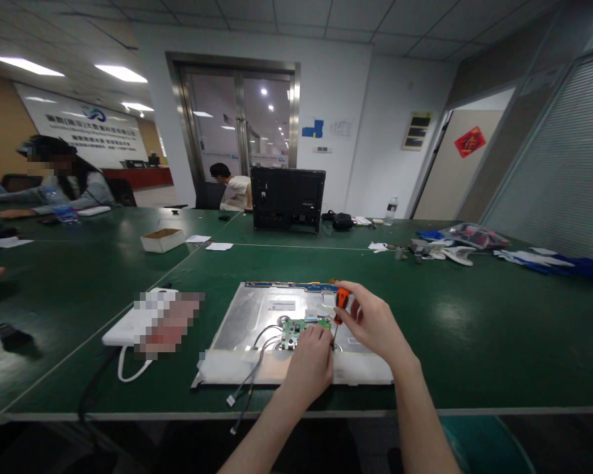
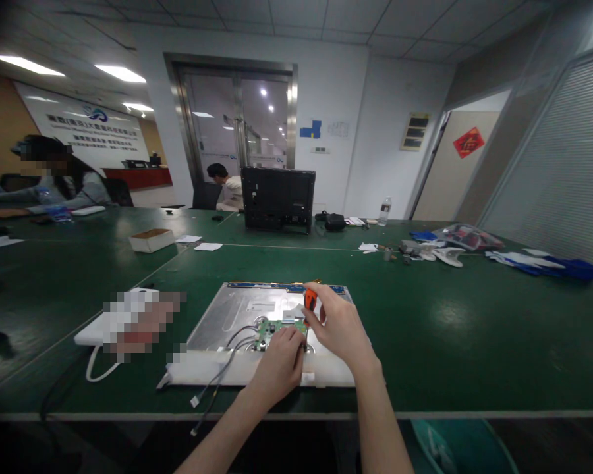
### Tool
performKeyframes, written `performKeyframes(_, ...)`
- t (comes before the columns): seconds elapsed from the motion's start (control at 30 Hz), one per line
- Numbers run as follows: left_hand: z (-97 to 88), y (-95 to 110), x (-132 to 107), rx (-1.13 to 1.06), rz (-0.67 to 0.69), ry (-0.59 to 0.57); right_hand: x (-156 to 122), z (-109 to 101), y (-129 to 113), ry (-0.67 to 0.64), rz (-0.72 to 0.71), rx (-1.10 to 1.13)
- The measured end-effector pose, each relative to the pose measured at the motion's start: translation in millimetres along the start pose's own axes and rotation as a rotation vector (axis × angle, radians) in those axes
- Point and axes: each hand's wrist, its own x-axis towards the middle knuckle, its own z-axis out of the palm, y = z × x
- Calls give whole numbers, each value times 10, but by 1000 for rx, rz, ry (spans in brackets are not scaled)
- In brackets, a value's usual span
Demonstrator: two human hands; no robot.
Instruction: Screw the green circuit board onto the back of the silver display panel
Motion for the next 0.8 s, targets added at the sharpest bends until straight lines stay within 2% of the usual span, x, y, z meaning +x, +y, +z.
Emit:
performKeyframes(0.23, 6, 4, -1, 12, -1, 9, 6, -14, -4, 7, -20, -54)
performKeyframes(0.8, -24, 15, -3, 0, -5, 6, 4, -50, -31, 9, -18, 15)
